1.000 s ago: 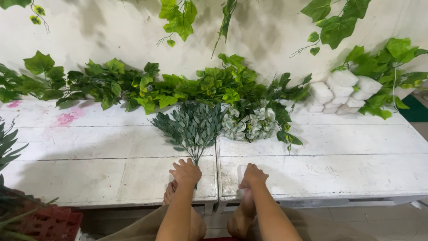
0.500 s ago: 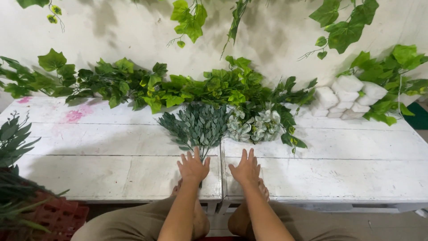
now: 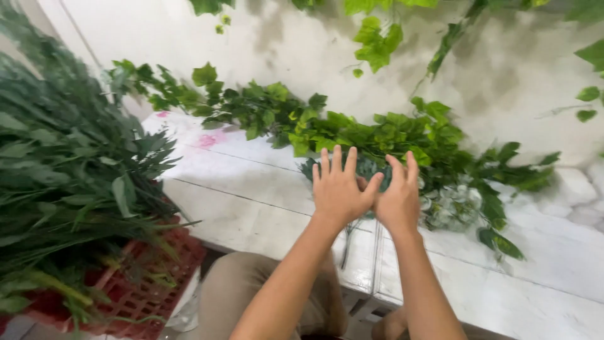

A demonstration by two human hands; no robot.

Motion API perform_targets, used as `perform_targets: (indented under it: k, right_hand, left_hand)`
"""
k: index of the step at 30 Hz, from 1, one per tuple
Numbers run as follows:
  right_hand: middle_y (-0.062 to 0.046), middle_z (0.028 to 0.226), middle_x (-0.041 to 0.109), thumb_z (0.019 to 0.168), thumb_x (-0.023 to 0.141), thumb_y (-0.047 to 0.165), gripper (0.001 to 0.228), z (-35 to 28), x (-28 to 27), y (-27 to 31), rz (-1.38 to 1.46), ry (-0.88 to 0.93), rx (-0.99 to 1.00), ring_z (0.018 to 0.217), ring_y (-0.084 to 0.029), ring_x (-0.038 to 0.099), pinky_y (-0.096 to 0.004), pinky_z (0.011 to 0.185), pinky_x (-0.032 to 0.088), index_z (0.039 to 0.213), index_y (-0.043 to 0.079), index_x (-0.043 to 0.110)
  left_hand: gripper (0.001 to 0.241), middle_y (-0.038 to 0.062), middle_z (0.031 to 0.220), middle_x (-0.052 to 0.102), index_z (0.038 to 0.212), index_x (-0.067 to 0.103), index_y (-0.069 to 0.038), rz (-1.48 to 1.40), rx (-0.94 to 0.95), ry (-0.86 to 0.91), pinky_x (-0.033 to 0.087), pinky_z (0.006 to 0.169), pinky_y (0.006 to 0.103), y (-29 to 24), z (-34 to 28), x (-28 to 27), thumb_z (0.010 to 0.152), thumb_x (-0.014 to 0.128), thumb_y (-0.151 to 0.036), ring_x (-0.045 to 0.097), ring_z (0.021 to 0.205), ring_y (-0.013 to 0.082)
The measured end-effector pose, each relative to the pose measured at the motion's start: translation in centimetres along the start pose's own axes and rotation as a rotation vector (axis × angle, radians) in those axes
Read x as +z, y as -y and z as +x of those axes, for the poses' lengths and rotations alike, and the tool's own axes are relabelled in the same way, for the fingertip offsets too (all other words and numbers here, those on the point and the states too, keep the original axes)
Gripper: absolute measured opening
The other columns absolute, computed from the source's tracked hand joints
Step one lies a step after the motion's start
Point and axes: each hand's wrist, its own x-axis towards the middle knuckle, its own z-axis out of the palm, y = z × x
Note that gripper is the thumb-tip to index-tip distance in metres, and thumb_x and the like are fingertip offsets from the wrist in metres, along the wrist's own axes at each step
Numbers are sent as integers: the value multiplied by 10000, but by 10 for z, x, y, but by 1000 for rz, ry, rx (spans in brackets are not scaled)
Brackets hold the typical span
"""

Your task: The person organizes and sorts bunches of artificial leaves by hand, separating individual stems and placing them onto a white wooden surface before picking up white floral foam blocks.

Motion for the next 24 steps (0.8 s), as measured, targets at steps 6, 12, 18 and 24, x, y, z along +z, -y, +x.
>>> perform_targets:
  k: [6, 12, 18, 24]
  right_hand:
    - [-200, 1600, 285, 839, 804, 205, 687, -4, 39, 63, 108, 22, -251, 1372, -454, 446, -596, 1019, 473, 1448, 66, 517]
    - [-88, 1539, 369, 882, 774, 357, 605, -12, 89, 135, 260, 127, -313, 1354, -404, 484, -553, 1021, 476, 1405, 144, 556]
    - [-19, 1292, 566, 872, 761, 402, 486, -25, 171, 170, 315, 181, -485, 1236, -302, 604, -454, 1005, 500, 1286, 179, 640]
    - [-70, 1261, 613, 931, 613, 316, 442, -45, 204, 203, 292, 434, -479, 1215, -337, 612, -472, 1007, 502, 1351, 179, 604]
  left_hand:
    - [849, 324, 1540, 374, 1487, 452, -2, 17, -104, -189, 171, 1160, 694, 32, -9, -78, 903, 462, -618, 210, 1494, 546]
    - [799, 340, 1524, 363, 1482, 439, 19, 86, -238, -268, 124, 1146, 713, 81, -20, -144, 917, 493, -543, 197, 1476, 573]
    - [684, 338, 1445, 463, 1408, 525, 37, 254, -273, -494, 205, 1122, 697, 149, -43, -174, 922, 609, -438, 293, 1430, 583]
    - [610, 343, 1427, 472, 1387, 528, 71, 446, -223, -508, 276, 1095, 690, 207, -68, -178, 938, 624, -330, 344, 1406, 580]
